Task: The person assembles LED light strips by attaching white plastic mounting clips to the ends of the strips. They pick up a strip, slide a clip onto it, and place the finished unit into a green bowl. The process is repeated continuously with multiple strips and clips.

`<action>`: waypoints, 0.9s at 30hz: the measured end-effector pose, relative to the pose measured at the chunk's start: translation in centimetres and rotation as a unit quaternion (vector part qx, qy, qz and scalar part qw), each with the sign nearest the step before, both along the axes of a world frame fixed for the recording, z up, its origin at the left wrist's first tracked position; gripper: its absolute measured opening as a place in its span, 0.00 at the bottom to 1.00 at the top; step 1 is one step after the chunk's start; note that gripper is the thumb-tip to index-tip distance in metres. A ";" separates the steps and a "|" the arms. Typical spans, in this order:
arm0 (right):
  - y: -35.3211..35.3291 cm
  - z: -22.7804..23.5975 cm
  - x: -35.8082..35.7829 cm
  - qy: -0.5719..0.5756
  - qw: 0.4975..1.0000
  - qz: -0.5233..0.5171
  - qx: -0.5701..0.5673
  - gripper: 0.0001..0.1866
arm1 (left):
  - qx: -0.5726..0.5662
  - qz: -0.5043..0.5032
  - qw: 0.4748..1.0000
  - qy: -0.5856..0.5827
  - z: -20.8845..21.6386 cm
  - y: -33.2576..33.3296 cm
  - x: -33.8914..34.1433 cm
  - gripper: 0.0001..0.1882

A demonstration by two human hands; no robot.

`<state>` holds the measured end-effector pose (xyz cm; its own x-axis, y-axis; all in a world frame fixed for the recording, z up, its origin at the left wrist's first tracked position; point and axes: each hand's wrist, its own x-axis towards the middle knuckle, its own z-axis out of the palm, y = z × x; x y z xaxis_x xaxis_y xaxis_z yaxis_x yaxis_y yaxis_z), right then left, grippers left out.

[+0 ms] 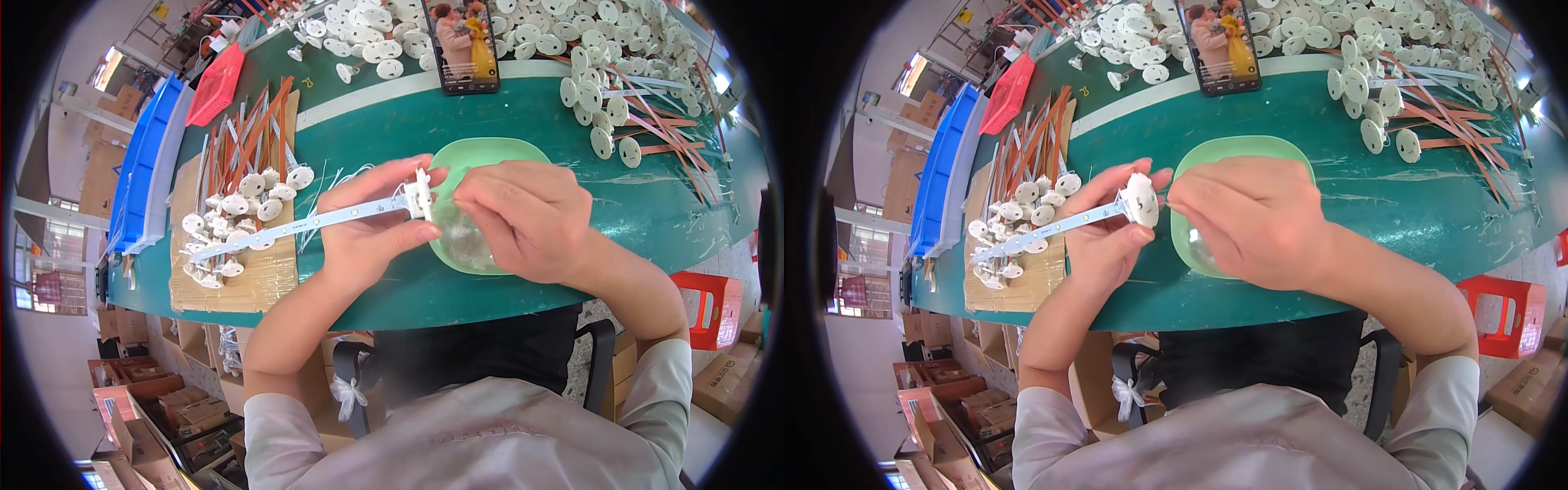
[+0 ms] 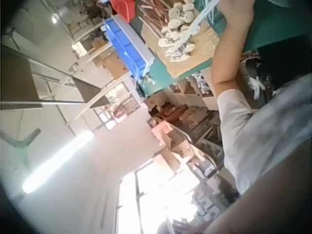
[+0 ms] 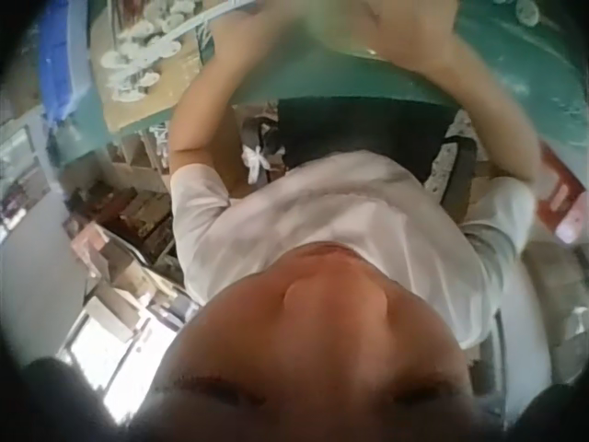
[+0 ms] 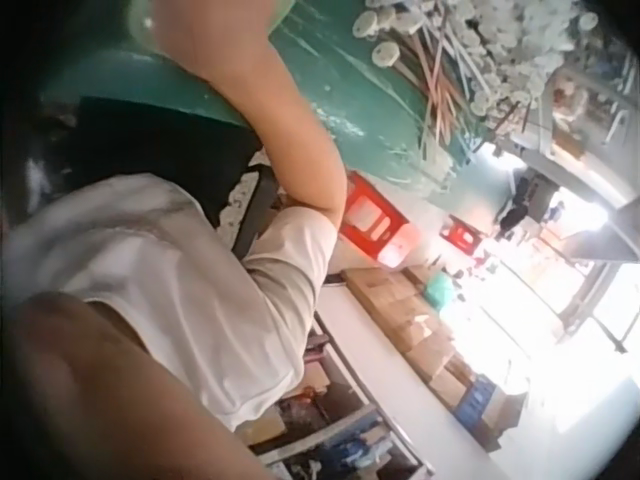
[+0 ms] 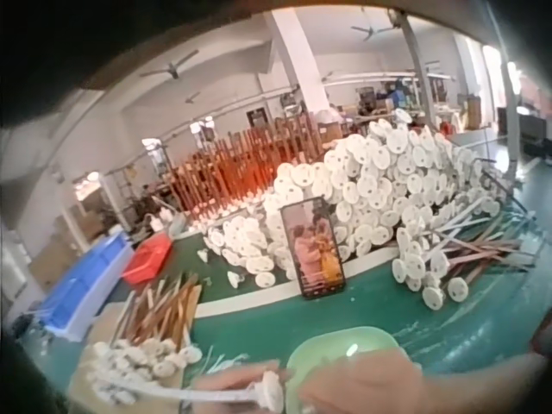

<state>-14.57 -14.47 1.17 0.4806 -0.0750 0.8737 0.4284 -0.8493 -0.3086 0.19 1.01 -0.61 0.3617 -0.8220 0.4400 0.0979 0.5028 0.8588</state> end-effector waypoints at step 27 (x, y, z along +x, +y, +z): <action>1.1 -0.4 0.4 -0.027 0.999 0.018 -0.011 0.14 | 0.007 -0.041 0.993 0.114 -0.4 -0.1 -1.0 0.32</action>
